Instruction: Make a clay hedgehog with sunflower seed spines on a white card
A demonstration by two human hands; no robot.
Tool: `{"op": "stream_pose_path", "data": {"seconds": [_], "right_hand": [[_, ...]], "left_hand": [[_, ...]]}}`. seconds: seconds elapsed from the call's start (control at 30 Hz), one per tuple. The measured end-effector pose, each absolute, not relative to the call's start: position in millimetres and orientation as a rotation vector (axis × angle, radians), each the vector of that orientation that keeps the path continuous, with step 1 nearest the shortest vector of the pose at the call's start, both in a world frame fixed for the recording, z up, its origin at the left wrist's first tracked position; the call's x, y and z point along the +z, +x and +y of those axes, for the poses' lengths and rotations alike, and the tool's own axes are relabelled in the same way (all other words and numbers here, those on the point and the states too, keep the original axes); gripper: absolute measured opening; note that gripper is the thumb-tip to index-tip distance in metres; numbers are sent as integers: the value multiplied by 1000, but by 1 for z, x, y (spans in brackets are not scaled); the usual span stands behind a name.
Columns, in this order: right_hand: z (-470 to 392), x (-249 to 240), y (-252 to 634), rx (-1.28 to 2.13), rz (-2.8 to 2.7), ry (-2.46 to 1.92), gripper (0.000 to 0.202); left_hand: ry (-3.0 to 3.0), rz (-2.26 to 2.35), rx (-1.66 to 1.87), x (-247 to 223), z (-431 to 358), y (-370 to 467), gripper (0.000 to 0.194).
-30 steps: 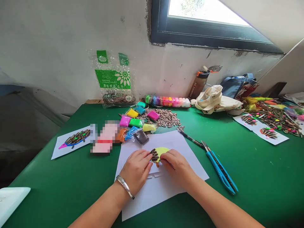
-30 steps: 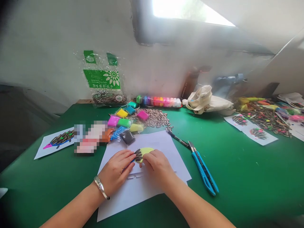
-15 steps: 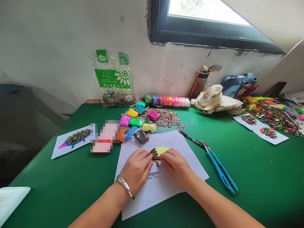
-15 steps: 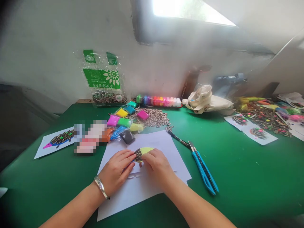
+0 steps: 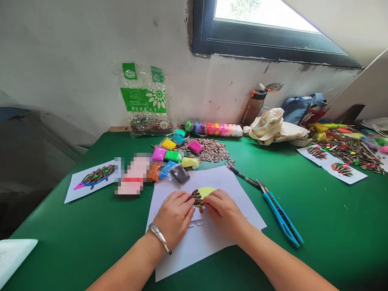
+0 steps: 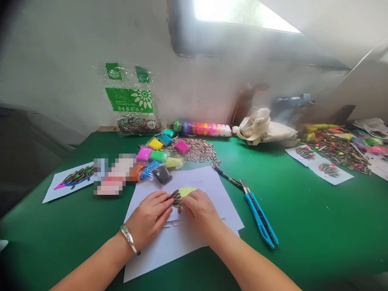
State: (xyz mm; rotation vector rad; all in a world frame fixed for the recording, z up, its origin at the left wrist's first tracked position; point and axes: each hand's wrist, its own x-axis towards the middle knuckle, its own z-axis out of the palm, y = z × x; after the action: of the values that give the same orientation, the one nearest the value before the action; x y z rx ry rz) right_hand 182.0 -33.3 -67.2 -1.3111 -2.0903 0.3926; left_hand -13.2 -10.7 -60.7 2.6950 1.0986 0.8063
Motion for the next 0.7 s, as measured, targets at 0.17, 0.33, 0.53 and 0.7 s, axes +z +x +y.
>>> {"op": "stream_pose_path", "data": {"seconds": [0.17,0.33,0.53,0.7], "right_hand": [[-33,-67,180,383,-2092,-1324,23],[-33,-68,177,361,-2103,-1336,24],[-33,-71,174,312,-2132,-1358,22],[-33,-72,172,302,-2134,-1362,22]], "left_hand": [[2715,1094,767,-61,-12,-13,26],[2726,1093,733,-61,-13,-13,27],[2740,1100,701,-61,-13,-13,27],[2740,1102,715,-61,-13,-13,28]]}}
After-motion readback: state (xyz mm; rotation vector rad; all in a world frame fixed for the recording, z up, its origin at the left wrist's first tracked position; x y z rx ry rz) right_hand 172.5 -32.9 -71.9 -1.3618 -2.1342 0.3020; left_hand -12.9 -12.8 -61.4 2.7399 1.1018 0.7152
